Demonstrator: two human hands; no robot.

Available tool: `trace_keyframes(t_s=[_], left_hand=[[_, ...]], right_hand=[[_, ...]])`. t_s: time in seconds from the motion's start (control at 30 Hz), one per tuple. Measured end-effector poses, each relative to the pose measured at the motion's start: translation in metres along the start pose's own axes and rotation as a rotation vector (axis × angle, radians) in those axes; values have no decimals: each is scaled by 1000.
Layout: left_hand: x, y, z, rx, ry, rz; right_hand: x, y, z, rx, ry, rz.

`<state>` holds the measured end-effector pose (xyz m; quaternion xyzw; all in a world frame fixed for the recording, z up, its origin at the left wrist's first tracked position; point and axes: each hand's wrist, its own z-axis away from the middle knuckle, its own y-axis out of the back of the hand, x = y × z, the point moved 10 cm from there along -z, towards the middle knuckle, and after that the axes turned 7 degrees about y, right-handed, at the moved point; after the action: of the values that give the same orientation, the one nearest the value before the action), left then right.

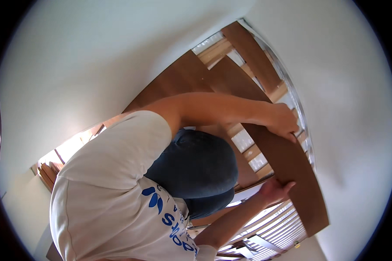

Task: The person marks wooden planks with a pencil, cuts them to size using a table saw, and fits them onto a wooden floor structure by hand.

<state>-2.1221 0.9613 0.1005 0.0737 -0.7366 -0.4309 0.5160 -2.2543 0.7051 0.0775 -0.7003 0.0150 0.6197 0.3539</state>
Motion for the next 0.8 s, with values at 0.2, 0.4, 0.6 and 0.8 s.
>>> trace_keyframes(t_s=[0.2, 0.4, 0.6, 0.8], left_hand=[[-200, -8, 53, 252, 268, -174], [-289, -25, 54, 155, 469, -177], [-340, -32, 67, 173, 531, -277], [-359, -40, 77, 234, 528, -397]], right_hand=[[121, 9, -22, 55, -236, -165], [227, 18, -44, 221, -415, -93], [301, 46, -43, 236, -651, 177], [338, 74, -38, 192, -859, 364]])
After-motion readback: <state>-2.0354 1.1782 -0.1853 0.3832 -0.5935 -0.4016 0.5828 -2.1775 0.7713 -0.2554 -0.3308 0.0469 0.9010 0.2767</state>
